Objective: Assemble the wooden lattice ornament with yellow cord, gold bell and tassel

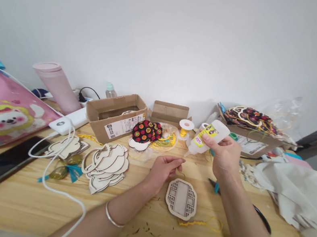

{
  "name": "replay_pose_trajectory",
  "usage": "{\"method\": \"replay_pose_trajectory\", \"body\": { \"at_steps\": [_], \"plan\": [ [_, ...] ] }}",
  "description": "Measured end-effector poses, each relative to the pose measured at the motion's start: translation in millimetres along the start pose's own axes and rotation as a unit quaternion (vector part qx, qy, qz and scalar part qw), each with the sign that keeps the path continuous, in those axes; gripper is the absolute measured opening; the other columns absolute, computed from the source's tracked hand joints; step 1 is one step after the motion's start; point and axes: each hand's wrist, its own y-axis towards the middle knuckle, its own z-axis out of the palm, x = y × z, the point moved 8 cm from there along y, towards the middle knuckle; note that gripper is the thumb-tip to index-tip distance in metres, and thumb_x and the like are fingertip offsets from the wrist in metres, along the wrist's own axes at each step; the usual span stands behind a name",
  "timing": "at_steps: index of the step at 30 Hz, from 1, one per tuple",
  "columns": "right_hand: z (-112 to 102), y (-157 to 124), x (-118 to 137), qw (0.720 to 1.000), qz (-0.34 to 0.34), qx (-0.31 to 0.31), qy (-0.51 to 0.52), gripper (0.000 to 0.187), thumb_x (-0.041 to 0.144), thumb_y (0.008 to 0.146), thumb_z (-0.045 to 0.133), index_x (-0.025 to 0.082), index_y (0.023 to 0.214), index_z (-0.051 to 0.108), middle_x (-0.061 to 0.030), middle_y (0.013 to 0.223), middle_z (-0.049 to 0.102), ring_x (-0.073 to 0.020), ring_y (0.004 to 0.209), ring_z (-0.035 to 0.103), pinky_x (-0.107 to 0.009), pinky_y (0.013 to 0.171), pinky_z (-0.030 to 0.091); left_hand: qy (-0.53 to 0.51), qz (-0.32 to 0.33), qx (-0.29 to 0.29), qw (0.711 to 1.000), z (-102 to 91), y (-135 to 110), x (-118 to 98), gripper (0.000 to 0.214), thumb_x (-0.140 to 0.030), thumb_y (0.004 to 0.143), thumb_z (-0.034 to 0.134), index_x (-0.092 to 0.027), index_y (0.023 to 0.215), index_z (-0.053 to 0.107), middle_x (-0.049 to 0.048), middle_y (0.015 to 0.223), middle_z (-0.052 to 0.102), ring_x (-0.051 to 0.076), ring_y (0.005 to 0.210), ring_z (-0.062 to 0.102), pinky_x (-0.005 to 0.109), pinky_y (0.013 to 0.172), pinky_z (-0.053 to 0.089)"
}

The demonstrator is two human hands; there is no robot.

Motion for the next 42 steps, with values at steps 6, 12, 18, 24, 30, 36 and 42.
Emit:
{"method": "replay_pose_trajectory", "body": {
  "at_steps": [6, 12, 18, 24, 30, 36, 42],
  "plan": [
    [-3, 1, -2, 1.0, -0.004, -0.009, -0.011, 0.026, 0.025, 0.046, 0.078, 0.017, 0.069, 0.067, -0.0016, 0.069, 0.069, -0.0188, 0.061, 0.063, -0.031, 0.055, 0.051, 0.008, 0.002, -0.005, 1.0, 1.0, -1, -2, 0.028, -0.033, 0.06, 0.068, -0.01, 0.075, 0.069, 0.0, 0.056, 0.052, 0.002, 0.042, 0.023, 0.02, 0.04, 0.012],
    [-4, 0, -2, 1.0, 0.004, -0.012, 0.009, 0.025, 0.023, 0.046, 0.079, 0.016, 0.067, 0.067, -0.001, 0.066, 0.069, -0.0183, 0.061, 0.063, -0.031, 0.058, 0.051, 0.006, 0.005, 0.001, 1.0, 1.8, -2, -1, 0.025, -0.031, 0.061, 0.067, -0.009, 0.074, 0.068, 0.0006, 0.057, 0.053, 0.001, 0.042, 0.022, 0.021, 0.04, 0.011],
    [-4, -1, -1, 1.0, 0.013, -0.018, 0.013, 0.025, 0.023, 0.044, 0.079, 0.016, 0.065, 0.066, -0.0015, 0.064, 0.068, -0.0202, 0.064, 0.063, -0.033, 0.06, 0.051, 0.007, 0.01, 0.004, 1.0, 1.1, -1, -1, 0.027, -0.033, 0.061, 0.068, -0.01, 0.075, 0.068, 0.0006, 0.057, 0.053, 0.001, 0.041, 0.023, 0.02, 0.04, 0.012],
    [-7, 2, -2, 1.0, 0.016, -0.021, 0.015, 0.026, 0.024, 0.044, 0.079, 0.016, 0.066, 0.066, -0.0024, 0.069, 0.069, -0.0197, 0.063, 0.063, -0.033, 0.059, 0.05, 0.01, 0.01, 0.002, 1.0, 0.8, 0, -1, 0.027, -0.033, 0.06, 0.068, -0.01, 0.074, 0.068, 0.0004, 0.057, 0.053, 0.002, 0.042, 0.024, 0.02, 0.041, 0.013],
    [-3, 6, -11, 0.995, 0.078, 0.036, 0.057, 0.023, 0.026, 0.052, 0.076, 0.017, 0.071, 0.067, -0.0031, 0.073, 0.07, -0.0185, 0.066, 0.063, -0.029, 0.059, 0.051, -0.01, 0.01, 0.008, 1.0, 1.1, 1, 0, 0.025, -0.031, 0.062, 0.068, -0.01, 0.075, 0.067, -0.0006, 0.057, 0.05, 0.002, 0.044, 0.025, 0.019, 0.041, 0.015],
    [10, 4, -26, 0.979, 0.126, 0.125, 0.103, 0.022, 0.03, 0.059, 0.072, 0.018, 0.076, 0.065, -0.0027, 0.08, 0.07, -0.0169, 0.072, 0.063, -0.025, 0.06, 0.051, -0.107, -0.025, 0.075, 0.991, 12.6, -2, 2, 0.031, -0.039, 0.068, 0.063, -0.012, 0.081, 0.065, -0.0067, 0.051, 0.031, 0.002, 0.045, 0.022, 0.016, 0.041, 0.018],
    [19, -1, -32, 0.974, 0.122, 0.152, 0.113, 0.027, 0.03, 0.061, 0.071, 0.019, 0.085, 0.064, -0.0031, 0.087, 0.069, -0.0164, 0.077, 0.063, -0.024, 0.065, 0.051, -0.111, -0.036, 0.036, 0.993, 9.0, -3, 4, 0.025, -0.03, 0.058, 0.073, -0.009, 0.071, 0.067, -0.006, 0.049, 0.036, 0.001, 0.043, 0.021, 0.017, 0.04, 0.018]
  ]
}}
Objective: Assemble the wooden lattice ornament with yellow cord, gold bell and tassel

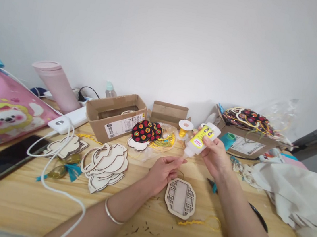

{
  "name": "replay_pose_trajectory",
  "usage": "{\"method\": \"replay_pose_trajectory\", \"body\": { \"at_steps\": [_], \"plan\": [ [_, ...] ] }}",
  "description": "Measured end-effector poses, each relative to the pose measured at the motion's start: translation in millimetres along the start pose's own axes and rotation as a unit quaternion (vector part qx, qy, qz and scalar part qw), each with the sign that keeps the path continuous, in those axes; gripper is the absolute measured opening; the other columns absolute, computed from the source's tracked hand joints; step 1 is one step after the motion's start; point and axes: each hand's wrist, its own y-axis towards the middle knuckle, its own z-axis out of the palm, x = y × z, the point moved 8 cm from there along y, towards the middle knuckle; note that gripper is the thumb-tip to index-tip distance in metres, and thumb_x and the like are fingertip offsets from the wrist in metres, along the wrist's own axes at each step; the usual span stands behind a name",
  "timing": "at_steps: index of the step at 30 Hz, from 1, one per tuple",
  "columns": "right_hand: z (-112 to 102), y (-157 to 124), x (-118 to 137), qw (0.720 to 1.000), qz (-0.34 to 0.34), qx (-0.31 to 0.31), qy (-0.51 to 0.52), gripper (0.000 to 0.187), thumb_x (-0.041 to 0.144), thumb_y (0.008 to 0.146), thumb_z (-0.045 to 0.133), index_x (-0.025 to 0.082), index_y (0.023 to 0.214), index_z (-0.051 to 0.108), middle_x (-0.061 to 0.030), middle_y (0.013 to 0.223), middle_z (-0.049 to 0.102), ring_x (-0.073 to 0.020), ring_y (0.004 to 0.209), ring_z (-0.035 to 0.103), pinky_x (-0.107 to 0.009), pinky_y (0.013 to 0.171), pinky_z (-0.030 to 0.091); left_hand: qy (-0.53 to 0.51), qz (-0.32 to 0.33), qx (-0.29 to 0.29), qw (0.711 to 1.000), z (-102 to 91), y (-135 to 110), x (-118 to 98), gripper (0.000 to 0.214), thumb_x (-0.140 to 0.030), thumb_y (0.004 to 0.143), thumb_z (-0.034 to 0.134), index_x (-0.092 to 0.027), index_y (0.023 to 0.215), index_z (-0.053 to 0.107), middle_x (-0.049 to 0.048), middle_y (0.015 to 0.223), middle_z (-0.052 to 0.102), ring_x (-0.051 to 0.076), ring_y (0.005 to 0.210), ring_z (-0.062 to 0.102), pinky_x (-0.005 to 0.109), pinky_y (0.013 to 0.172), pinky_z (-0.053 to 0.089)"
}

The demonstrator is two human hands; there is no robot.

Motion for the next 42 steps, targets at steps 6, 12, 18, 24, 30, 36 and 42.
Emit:
{"method": "replay_pose_trajectory", "body": {
  "at_steps": [6, 12, 18, 24, 30, 36, 42],
  "plan": [
    [5, -1, -7, 0.999, 0.015, 0.032, 0.001, 0.041, 0.021, 0.058, 0.073, 0.021, 0.097, 0.06, -0.0016, 0.088, 0.069, -0.0164, 0.077, 0.064, -0.027, 0.072, 0.05, -0.025, -0.003, -0.016, 1.0, -4.7, 2, -1, 0.022, -0.026, 0.058, 0.073, -0.007, 0.066, 0.066, -0.0046, 0.048, 0.042, 0.001, 0.043, 0.021, 0.017, 0.04, 0.021],
    [4, 1, -11, 0.997, 0.022, 0.056, 0.057, 0.041, 0.021, 0.059, 0.073, 0.021, 0.097, 0.059, -0.0018, 0.087, 0.069, -0.0173, 0.079, 0.064, -0.029, 0.076, 0.05, -0.035, -0.025, 0.012, 0.999, -5.3, 7, 3, 0.023, -0.029, 0.061, 0.071, -0.009, 0.058, 0.059, -0.0073, 0.044, 0.03, 0.002, 0.042, 0.022, 0.015, 0.041, 0.022],
    [5, -1, -9, 0.997, 0.007, 0.058, 0.048, 0.044, 0.018, 0.058, 0.073, 0.021, 0.099, 0.058, -0.0022, 0.086, 0.069, -0.0173, 0.076, 0.065, -0.029, 0.073, 0.051, -0.029, -0.02, -0.001, 0.999, -6.0, 4, 3, 0.033, -0.035, 0.063, 0.068, -0.012, 0.054, 0.046, -0.0072, 0.048, 0.034, 0.002, 0.041, 0.022, 0.015, 0.04, 0.022],
    [4, -1, -11, 0.995, 0.012, -0.01, 0.093, 0.034, 0.019, 0.052, 0.076, 0.019, 0.082, 0.061, -0.0005, 0.079, 0.069, -0.016, 0.072, 0.065, -0.024, 0.064, 0.054, -0.045, 0.063, 0.002, 0.997, -3.4, 6, -8, 0.035, -0.037, 0.062, 0.069, -0.013, 0.054, 0.045, -0.0077, 0.047, 0.032, 0.002, 0.044, 0.024, 0.015, 0.043, 0.024],
    [-9, 3, -27, 0.991, 0.016, -0.089, 0.103, 0.028, 0.021, 0.058, 0.073, 0.018, 0.083, 0.061, -0.0003, 0.079, 0.069, -0.0127, 0.069, 0.064, -0.02, 0.056, 0.054, -0.038, 0.134, -0.051, 0.989, -10.9, 7, -21, 0.035, -0.038, 0.058, 0.072, -0.012, 0.052, 0.049, -0.0075, 0.045, 0.033, 0.003, 0.044, 0.024, 0.016, 0.044, 0.025],
    [-13, 2, -15, 0.99, -0.015, -0.102, 0.092, 0.026, 0.019, 0.059, 0.073, 0.018, 0.082, 0.061, 0.0006, 0.078, 0.069, -0.0117, 0.068, 0.064, -0.019, 0.056, 0.053, 0.04, 0.124, -0.056, 0.99, -17.2, 10, -17, 0.028, -0.037, 0.061, 0.069, -0.01, 0.064, 0.062, -0.0048, 0.051, 0.039, 0.003, 0.046, 0.027, 0.019, 0.043, 0.018],
    [-3, 0, -5, 0.994, -0.027, -0.081, 0.063, 0.024, 0.019, 0.057, 0.074, 0.019, 0.078, 0.063, 0.0016, 0.075, 0.068, -0.0107, 0.065, 0.063, -0.018, 0.054, 0.052, 0.164, 0.143, -0.055, 0.975, -13.0, 5, -23, 0.029, -0.038, 0.063, 0.066, -0.011, 0.073, 0.065, -0.0075, 0.048, 0.029, 0.004, 0.046, 0.021, 0.021, 0.045, 0.014]
  ]
}}
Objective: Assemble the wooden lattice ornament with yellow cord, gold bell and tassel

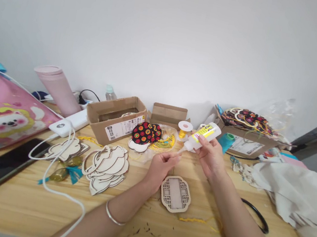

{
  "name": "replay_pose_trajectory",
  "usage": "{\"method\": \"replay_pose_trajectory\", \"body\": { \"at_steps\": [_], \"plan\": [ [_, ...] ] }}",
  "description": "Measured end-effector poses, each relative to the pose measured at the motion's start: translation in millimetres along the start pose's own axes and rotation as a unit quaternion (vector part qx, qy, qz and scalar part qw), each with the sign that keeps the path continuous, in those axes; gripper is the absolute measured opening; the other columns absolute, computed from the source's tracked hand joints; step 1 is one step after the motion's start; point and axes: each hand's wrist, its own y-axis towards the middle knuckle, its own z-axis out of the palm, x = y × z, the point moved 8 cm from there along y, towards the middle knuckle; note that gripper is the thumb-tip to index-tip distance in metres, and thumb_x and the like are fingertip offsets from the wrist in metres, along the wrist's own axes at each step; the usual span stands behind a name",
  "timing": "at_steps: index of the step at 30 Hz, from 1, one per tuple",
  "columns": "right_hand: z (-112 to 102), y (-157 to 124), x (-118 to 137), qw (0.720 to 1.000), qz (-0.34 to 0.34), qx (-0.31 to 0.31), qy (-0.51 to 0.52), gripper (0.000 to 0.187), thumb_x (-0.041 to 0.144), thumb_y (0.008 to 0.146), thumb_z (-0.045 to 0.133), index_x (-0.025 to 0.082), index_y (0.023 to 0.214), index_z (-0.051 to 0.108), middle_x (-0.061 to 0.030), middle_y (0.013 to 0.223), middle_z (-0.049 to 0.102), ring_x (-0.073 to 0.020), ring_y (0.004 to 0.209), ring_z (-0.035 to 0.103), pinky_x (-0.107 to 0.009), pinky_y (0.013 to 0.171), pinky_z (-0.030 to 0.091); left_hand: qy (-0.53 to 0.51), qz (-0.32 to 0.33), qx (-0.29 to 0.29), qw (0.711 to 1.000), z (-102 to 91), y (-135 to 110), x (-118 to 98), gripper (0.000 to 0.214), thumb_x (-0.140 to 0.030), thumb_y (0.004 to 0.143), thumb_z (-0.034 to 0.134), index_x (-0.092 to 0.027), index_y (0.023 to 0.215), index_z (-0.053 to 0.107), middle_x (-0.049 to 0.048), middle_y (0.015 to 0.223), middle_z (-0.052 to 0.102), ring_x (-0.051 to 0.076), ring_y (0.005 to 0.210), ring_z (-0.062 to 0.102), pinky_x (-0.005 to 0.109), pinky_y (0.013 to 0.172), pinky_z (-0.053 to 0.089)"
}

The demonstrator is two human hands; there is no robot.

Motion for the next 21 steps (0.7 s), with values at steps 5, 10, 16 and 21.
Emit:
{"method": "replay_pose_trajectory", "body": {
  "at_steps": [5, 10, 16, 21],
  "plan": [
    [0, -2, 2, 0.999, -0.015, -0.004, -0.049, 0.027, 0.018, 0.055, 0.075, 0.018, 0.078, 0.063, 0.0007, 0.077, 0.068, -0.013, 0.067, 0.063, -0.023, 0.059, 0.053, 0.089, -0.003, -0.02, 0.996, -4.6, -1, -2, 0.037, -0.043, 0.07, 0.057, -0.01, 0.083, 0.067, -0.0076, 0.045, 0.026, 0.005, 0.044, 0.021, 0.021, 0.044, 0.013],
    [-16, -8, 4, 0.998, -0.016, -0.042, -0.05, 0.026, 0.02, 0.058, 0.074, 0.018, 0.081, 0.063, -0.0001, 0.078, 0.068, -0.0128, 0.069, 0.062, -0.022, 0.06, 0.052, 0.102, 0.001, 0.036, 0.994, 5.1, -2, -1, 0.041, -0.043, 0.071, 0.055, -0.007, 0.087, 0.066, -0.0081, 0.045, 0.026, 0.005, 0.043, 0.019, 0.021, 0.043, 0.013],
    [-32, -23, 4, 0.995, -0.002, -0.103, 0.01, 0.022, 0.02, 0.056, 0.074, 0.016, 0.075, 0.063, -0.0001, 0.073, 0.068, -0.0109, 0.063, 0.062, -0.018, 0.053, 0.052, 0.093, 0.006, 0.082, 0.992, 15.8, -7, -3, 0.042, -0.044, 0.072, 0.052, -0.008, 0.087, 0.065, -0.0073, 0.047, 0.027, 0.005, 0.044, 0.021, 0.021, 0.044, 0.015],
    [-33, -25, 0, 0.994, 0.02, -0.104, 0.031, 0.02, 0.021, 0.058, 0.072, 0.017, 0.074, 0.063, -0.0002, 0.076, 0.069, -0.0114, 0.066, 0.062, -0.018, 0.053, 0.053, 0.089, -0.002, 0.089, 0.992, 16.7, -8, -4, 0.042, -0.045, 0.072, 0.053, -0.009, 0.089, 0.066, -0.0069, 0.047, 0.028, 0.005, 0.045, 0.022, 0.02, 0.044, 0.017]
  ]
}}
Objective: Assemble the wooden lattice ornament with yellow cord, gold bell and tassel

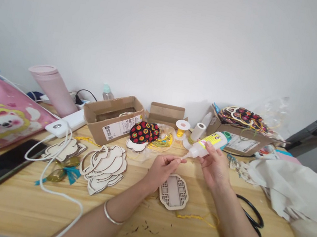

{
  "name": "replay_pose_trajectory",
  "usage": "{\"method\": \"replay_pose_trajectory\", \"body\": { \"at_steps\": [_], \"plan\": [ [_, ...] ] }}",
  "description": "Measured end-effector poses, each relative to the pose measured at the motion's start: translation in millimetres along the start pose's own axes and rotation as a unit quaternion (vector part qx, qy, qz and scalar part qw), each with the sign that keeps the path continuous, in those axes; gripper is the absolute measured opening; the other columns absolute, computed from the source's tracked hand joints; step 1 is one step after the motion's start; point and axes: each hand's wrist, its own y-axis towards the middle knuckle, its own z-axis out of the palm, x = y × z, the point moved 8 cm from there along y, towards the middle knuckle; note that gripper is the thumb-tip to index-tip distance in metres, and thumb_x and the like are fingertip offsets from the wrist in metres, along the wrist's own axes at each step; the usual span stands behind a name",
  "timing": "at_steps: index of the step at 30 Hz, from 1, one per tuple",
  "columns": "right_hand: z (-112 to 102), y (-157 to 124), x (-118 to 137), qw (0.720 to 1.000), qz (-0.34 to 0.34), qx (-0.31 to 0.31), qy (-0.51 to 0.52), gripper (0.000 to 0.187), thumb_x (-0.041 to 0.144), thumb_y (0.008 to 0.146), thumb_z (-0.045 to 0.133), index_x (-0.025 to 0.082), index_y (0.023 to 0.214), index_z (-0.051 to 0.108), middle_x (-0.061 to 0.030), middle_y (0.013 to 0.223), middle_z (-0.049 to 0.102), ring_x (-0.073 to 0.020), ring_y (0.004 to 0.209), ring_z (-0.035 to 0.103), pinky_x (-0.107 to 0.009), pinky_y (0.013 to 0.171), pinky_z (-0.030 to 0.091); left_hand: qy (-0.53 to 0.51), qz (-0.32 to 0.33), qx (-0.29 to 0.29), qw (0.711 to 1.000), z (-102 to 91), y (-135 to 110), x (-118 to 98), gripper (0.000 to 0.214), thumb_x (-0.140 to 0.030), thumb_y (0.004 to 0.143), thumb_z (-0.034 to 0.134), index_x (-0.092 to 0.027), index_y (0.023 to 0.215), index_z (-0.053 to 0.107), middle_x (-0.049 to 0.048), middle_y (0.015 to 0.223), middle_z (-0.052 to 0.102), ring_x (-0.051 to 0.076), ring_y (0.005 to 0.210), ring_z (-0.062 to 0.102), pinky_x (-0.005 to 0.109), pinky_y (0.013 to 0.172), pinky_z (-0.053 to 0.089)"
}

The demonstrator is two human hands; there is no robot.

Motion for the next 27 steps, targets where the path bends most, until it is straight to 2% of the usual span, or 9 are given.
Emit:
{"method": "replay_pose_trajectory", "body": {
  "at_steps": [5, 8, 15, 18, 22, 25, 27],
  "plan": [
    [0, 2, 1, 1.0, -0.007, 0.008, -0.009, 0.025, 0.02, 0.055, 0.074, 0.016, 0.077, 0.062, -0.0007, 0.077, 0.069, -0.0118, 0.067, 0.062, -0.019, 0.056, 0.053, 0.04, -0.018, -0.003, 0.999, -0.1, 0, 1, 0.045, -0.049, 0.07, 0.053, -0.008, 0.085, 0.067, -0.0073, 0.046, 0.026, 0.005, 0.043, 0.02, 0.021, 0.043, 0.014],
    [-1, 2, 1, 1.0, 0.001, 0.007, -0.008, 0.023, 0.02, 0.056, 0.074, 0.017, 0.076, 0.062, -0.0003, 0.075, 0.068, -0.0112, 0.065, 0.062, -0.017, 0.052, 0.053, 0.047, -0.001, 0.011, 0.999, 2.9, -1, -3, 0.041, -0.047, 0.074, 0.051, -0.01, 0.085, 0.066, -0.0067, 0.048, 0.027, 0.006, 0.045, 0.021, 0.022, 0.044, 0.015],
    [-1, -1, -3, 1.0, 0.025, -0.002, 0.015, 0.018, 0.02, 0.059, 0.071, 0.016, 0.074, 0.062, 0.0001, 0.073, 0.068, -0.0107, 0.06, 0.061, -0.017, 0.049, 0.053, -0.022, 0.013, 0.026, 0.999, 3.9, -1, -1, 0.031, -0.042, 0.075, 0.053, -0.013, 0.077, 0.063, -0.0068, 0.048, 0.027, 0.006, 0.045, 0.022, 0.021, 0.044, 0.015],
    [0, -1, -6, 0.999, 0.032, -0.001, 0.03, 0.017, 0.019, 0.061, 0.07, 0.017, 0.075, 0.061, 0.001, 0.072, 0.068, -0.0101, 0.059, 0.062, -0.016, 0.048, 0.052, -0.042, 0.008, 0.014, 0.999, 1.2, 0, 0, 0.03, -0.042, 0.072, 0.056, -0.013, 0.073, 0.062, -0.0067, 0.046, 0.029, 0.005, 0.044, 0.023, 0.021, 0.044, 0.015],
    [-1, 1, -11, 0.998, 0.045, 0.012, 0.041, 0.017, 0.018, 0.062, 0.069, 0.017, 0.076, 0.061, 0.0009, 0.073, 0.068, -0.0105, 0.061, 0.062, -0.017, 0.049, 0.053, -0.014, -0.007, -0.014, 1.0, -2.9, -1, 1, 0.031, -0.043, 0.07, 0.057, -0.012, 0.068, 0.063, -0.007, 0.043, 0.031, 0.004, 0.041, 0.022, 0.021, 0.042, 0.013],
    [-3, 2, -12, 0.997, 0.057, 0.01, 0.051, 0.019, 0.02, 0.062, 0.069, 0.017, 0.079, 0.061, 0.0006, 0.076, 0.069, -0.0113, 0.064, 0.063, -0.018, 0.05, 0.054, 0.005, -0.011, -0.024, 1.0, -3.5, 0, 1, 0.032, -0.041, 0.07, 0.057, -0.011, 0.071, 0.066, -0.0071, 0.042, 0.031, 0.004, 0.04, 0.022, 0.021, 0.042, 0.014],
    [-5, 3, -12, 0.997, 0.062, 0.003, 0.052, 0.018, 0.022, 0.063, 0.068, 0.018, 0.079, 0.061, 0.0003, 0.076, 0.069, -0.0115, 0.063, 0.063, -0.018, 0.049, 0.054, 0.008, -0.003, -0.036, 0.999, -4.5, 0, -1, 0.029, -0.038, 0.069, 0.059, -0.011, 0.073, 0.068, -0.0058, 0.043, 0.036, 0.005, 0.042, 0.026, 0.02, 0.043, 0.018]
  ]
}}
